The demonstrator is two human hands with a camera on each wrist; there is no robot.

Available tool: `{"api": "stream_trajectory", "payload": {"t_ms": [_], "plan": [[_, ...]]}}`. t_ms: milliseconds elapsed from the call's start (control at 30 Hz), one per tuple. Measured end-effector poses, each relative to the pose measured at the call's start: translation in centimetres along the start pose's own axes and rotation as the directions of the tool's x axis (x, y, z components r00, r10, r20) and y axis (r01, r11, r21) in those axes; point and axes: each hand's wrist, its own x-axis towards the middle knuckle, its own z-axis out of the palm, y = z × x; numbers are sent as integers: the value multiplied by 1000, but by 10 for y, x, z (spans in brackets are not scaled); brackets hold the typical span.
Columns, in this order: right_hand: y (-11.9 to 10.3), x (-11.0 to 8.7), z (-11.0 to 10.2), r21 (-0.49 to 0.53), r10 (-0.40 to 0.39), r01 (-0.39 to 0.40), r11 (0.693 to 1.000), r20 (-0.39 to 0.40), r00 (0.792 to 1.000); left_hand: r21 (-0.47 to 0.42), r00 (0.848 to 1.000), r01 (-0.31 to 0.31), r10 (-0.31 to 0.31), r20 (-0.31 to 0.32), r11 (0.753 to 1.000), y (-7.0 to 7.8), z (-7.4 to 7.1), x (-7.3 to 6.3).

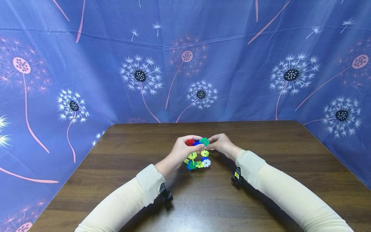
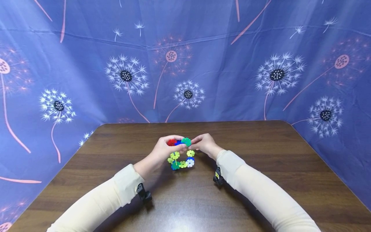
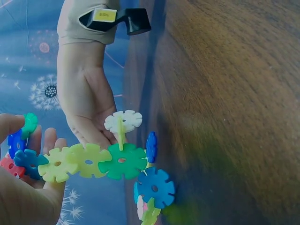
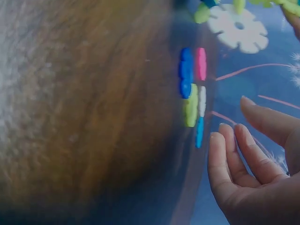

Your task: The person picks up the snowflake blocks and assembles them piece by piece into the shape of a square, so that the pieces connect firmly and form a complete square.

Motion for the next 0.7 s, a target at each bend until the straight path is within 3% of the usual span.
{"api": "stream_trajectory", "payload": {"t_ms": [233, 700], "plan": [[0, 0, 7, -130, -23, 19, 991, -30, 999, 19, 1000, 2, -2, 12, 1000, 1, 1, -1], [4, 7, 13, -203, -8, 5, 979, -15, 1000, 45, 1000, -12, 12, 0, 999, 3, 1, -2]]}}
